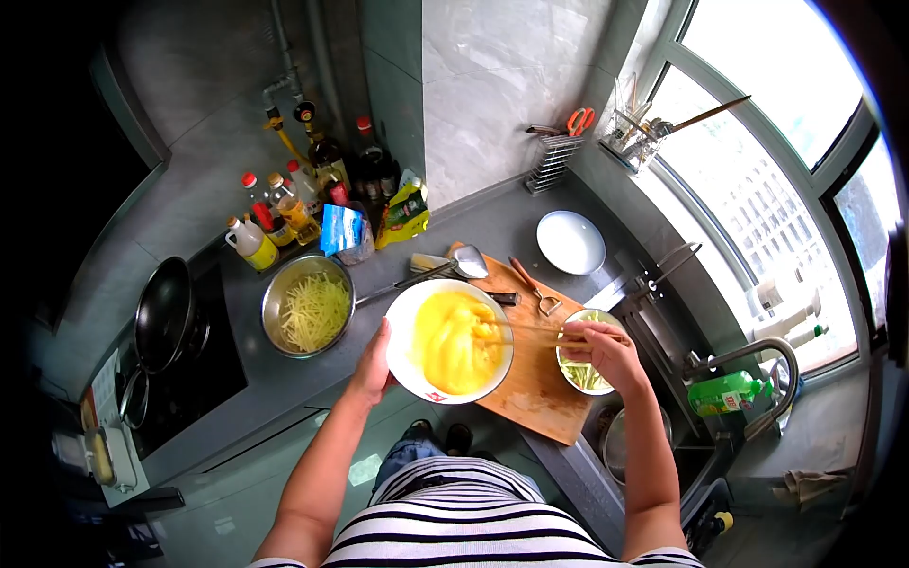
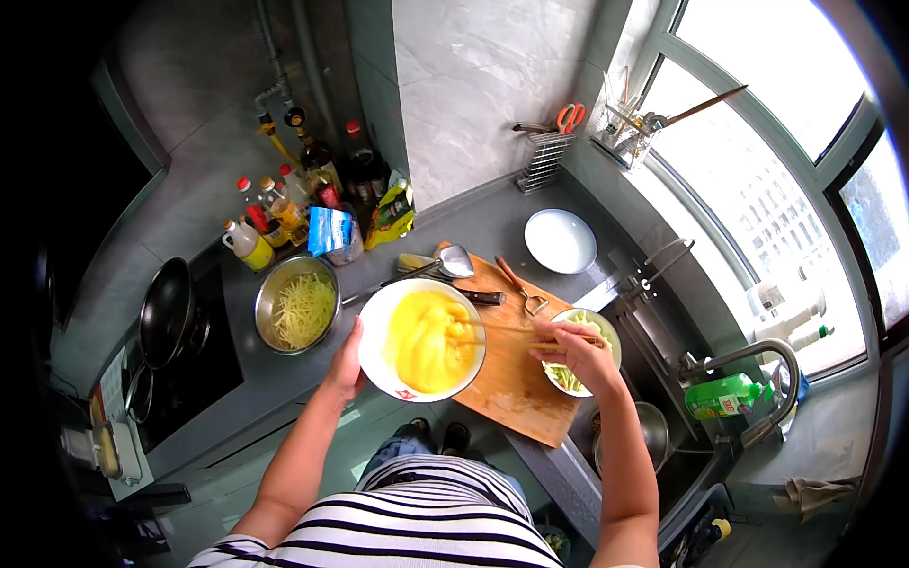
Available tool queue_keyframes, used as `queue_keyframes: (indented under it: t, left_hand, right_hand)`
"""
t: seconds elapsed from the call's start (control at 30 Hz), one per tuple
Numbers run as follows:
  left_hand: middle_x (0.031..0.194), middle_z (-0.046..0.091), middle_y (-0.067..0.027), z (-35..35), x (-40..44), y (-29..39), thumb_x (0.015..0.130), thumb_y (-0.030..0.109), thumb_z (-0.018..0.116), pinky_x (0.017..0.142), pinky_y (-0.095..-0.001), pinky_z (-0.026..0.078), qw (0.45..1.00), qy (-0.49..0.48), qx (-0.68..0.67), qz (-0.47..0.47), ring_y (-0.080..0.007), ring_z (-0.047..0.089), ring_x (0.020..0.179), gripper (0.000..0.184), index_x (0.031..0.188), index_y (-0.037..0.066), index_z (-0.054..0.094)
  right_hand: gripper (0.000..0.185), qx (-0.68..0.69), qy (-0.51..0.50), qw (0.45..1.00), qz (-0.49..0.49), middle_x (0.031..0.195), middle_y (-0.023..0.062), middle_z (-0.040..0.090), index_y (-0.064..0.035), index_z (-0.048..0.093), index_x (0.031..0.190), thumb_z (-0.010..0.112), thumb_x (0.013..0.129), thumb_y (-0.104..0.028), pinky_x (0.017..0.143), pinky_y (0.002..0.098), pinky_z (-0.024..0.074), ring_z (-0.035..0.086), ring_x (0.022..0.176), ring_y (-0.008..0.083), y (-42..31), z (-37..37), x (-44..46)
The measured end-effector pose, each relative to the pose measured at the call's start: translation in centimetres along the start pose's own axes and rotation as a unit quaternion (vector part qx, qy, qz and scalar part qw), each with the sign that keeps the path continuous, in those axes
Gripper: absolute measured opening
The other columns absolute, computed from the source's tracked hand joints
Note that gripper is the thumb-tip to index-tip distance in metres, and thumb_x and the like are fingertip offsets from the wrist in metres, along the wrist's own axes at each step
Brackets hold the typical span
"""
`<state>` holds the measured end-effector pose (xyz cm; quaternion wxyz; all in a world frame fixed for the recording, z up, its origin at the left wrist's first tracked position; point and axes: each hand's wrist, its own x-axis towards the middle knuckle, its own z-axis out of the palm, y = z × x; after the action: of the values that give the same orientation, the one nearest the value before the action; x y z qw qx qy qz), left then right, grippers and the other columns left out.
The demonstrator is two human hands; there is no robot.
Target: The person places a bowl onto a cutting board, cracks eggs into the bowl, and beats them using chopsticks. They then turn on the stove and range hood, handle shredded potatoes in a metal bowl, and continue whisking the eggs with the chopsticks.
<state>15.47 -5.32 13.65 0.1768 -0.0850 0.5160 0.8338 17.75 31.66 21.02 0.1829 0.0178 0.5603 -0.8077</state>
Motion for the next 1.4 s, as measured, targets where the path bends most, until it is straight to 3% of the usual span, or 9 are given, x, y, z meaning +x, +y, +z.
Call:
queue_keyframes:
  t: [0.3, 0.37, 0.5, 0.6, 0.8, 0.9, 1.0, 1.1, 1.4]
  left_hand:
    - [0.098, 0.065, -0.0042, 1.6, -0.3, 0.2, 0.096, 0.055, 0.034, 0.043, -0.0184, 0.046, 0.997, 0.080, 0.012, 0.000, -0.0069, 0.064, 0.065, 0.061, 0.131, 0.006, 0.044]
    - [0.101, 0.065, -0.0052, 0.4, -0.2, 0.1, 0.096, 0.055, 0.034, 0.047, -0.0194, 0.048, 0.998, 0.038, 0.049, 0.001, -0.0079, 0.065, 0.069, 0.062, 0.132, 0.006, 0.043]
    - [0.113, 0.062, -0.0091, -0.6, -0.2, -0.2, 0.097, 0.054, 0.034, 0.061, -0.0242, 0.054, 0.998, 0.007, 0.061, -0.003, -0.0126, 0.066, 0.084, 0.062, 0.133, 0.004, 0.042]
    - [0.120, 0.058, -0.0111, -0.4, -0.1, -0.4, 0.097, 0.053, 0.034, 0.070, -0.0277, 0.055, 0.998, 0.004, 0.050, 0.026, -0.0157, 0.064, 0.095, 0.063, 0.135, 0.003, 0.040]
    - [0.120, 0.058, -0.0108, 0.5, -0.5, 0.2, 0.097, 0.052, 0.034, 0.071, -0.0279, 0.055, 1.000, 0.019, 0.013, 0.009, -0.0157, 0.064, 0.096, 0.062, 0.135, 0.003, 0.039]
    - [0.131, 0.051, -0.0138, 0.2, -0.8, 0.3, 0.098, 0.051, 0.034, 0.099, -0.0342, 0.042, 0.999, 0.007, 0.029, -0.016, -0.0215, 0.053, 0.117, 0.064, 0.134, -0.001, 0.040]
    - [0.132, 0.051, -0.0137, 0.2, -0.8, 0.2, 0.098, 0.050, 0.034, 0.098, -0.0341, 0.042, 1.000, 0.008, 0.028, -0.011, -0.0215, 0.053, 0.116, 0.063, 0.134, -0.001, 0.040]
    - [0.116, 0.061, -0.0093, 0.0, -0.3, -0.4, 0.097, 0.053, 0.035, 0.064, -0.0270, 0.056, 0.999, 0.032, 0.006, 0.028, -0.0152, 0.066, 0.089, 0.061, 0.134, 0.004, 0.041]
    - [0.130, 0.051, -0.0133, -0.1, -0.9, 0.4, 0.098, 0.050, 0.033, 0.092, -0.0325, 0.047, 1.000, -0.001, 0.018, 0.015, -0.0204, 0.055, 0.113, 0.064, 0.137, 0.000, 0.037]
  right_hand:
    - [0.030, -0.001, -0.034, 0.999, 0.013, 0.113, 0.0177, 0.061, 0.0085, 0.057, 0.115, 0.045, 0.095, -0.010, 0.091, 0.0410, 0.0505, 0.061, 0.104, 0.0268, 0.5, -0.5, 0.2]
    - [0.030, 0.017, -0.081, 0.994, 0.070, 0.114, 0.0173, 0.061, 0.0078, 0.057, 0.116, 0.044, 0.095, -0.010, 0.092, 0.0395, 0.0504, 0.061, 0.104, 0.0260, 0.3, 0.0, 0.0]
    - [0.030, 0.012, 0.047, 0.998, -0.045, 0.113, 0.0180, 0.061, 0.0080, 0.058, 0.115, 0.045, 0.095, -0.010, 0.090, 0.0411, 0.0512, 0.062, 0.103, 0.0282, 0.8, -0.6, 0.7]
    - [0.029, 0.029, -0.059, 0.997, 0.042, 0.113, 0.0181, 0.061, 0.0076, 0.059, 0.113, 0.044, 0.096, -0.011, 0.090, 0.0409, 0.0508, 0.062, 0.103, 0.0295, 1.5, -0.6, 0.5]
    - [0.029, 0.008, 0.013, 1.000, -0.015, 0.113, 0.0185, 0.062, 0.0078, 0.059, 0.112, 0.046, 0.095, -0.011, 0.090, 0.0430, 0.0509, 0.062, 0.103, 0.0294, 1.1, -0.6, 0.6]
    - [0.029, -0.005, -0.075, 0.994, 0.078, 0.114, 0.0173, 0.062, 0.0068, 0.059, 0.113, 0.046, 0.095, -0.011, 0.090, 0.0425, 0.0511, 0.062, 0.103, 0.0270, 1.3, 0.3, 0.2]
    - [0.029, 0.029, 0.012, 0.999, -0.011, 0.115, 0.0171, 0.061, 0.0071, 0.059, 0.113, 0.046, 0.095, -0.011, 0.090, 0.0426, 0.0511, 0.061, 0.104, 0.0266, 1.0, 0.4, 0.6]
    - [0.029, 0.018, -0.011, 1.000, 0.005, 0.116, 0.0174, 0.060, 0.0074, 0.058, 0.113, 0.046, 0.095, -0.012, 0.089, 0.0421, 0.0518, 0.061, 0.104, 0.0264, 1.2, -0.2, 0.4]
    - [0.027, 0.028, -0.043, 0.998, 0.029, 0.113, 0.0167, 0.061, 0.0058, 0.059, 0.113, 0.046, 0.095, -0.010, 0.088, 0.0421, 0.0524, 0.062, 0.102, 0.0274, 1.8, -0.4, 0.1]
